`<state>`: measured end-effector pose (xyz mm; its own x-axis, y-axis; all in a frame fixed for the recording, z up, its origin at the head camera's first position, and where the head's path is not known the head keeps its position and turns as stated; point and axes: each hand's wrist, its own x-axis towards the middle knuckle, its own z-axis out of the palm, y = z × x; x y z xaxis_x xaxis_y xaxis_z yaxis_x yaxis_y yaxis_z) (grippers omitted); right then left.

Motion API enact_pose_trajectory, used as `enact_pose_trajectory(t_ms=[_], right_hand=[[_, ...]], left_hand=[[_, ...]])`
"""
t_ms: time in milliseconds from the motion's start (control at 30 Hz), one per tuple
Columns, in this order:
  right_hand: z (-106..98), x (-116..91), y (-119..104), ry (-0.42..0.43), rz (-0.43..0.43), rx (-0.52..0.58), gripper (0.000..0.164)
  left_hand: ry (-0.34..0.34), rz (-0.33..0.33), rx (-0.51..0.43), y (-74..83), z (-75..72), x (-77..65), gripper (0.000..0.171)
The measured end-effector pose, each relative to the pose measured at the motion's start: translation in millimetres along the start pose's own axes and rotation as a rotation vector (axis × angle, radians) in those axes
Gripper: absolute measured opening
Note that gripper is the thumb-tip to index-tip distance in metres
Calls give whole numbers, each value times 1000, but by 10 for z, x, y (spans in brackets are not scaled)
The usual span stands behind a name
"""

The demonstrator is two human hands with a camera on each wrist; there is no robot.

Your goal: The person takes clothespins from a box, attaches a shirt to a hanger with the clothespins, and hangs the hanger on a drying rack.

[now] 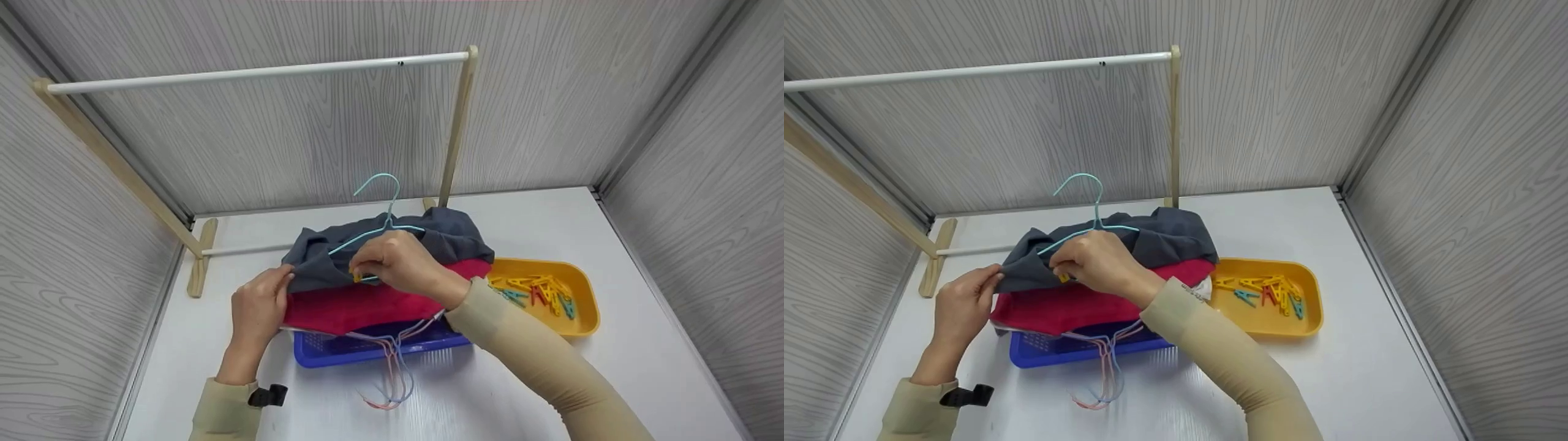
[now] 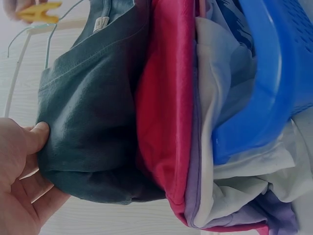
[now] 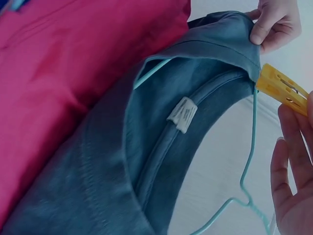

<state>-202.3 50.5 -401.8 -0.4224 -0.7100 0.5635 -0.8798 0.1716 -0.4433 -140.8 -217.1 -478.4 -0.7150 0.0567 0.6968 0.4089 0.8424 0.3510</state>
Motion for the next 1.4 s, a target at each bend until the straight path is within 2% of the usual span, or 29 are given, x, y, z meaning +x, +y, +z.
enact_pose_trajectory(t_ms=[367,567,767,967,1400], right_hand=[[194,325,-57,51,-69,-89,6],[296,417,-53,82,-71,-120,5],[389,479,-70,91,-104,-202,4],[466,518,-74,57,-106,-280,5],[543,514,-43,-28,-26,-323,8]], left_hand=[[-9,6,-3,-1,8,9,8],[-28,6,8,11,2,11,8],[-42,-3,12,16,-9,10,8],[-31,5,10,10,-13,8,7],[-11,24,14,3,8,8,6]])
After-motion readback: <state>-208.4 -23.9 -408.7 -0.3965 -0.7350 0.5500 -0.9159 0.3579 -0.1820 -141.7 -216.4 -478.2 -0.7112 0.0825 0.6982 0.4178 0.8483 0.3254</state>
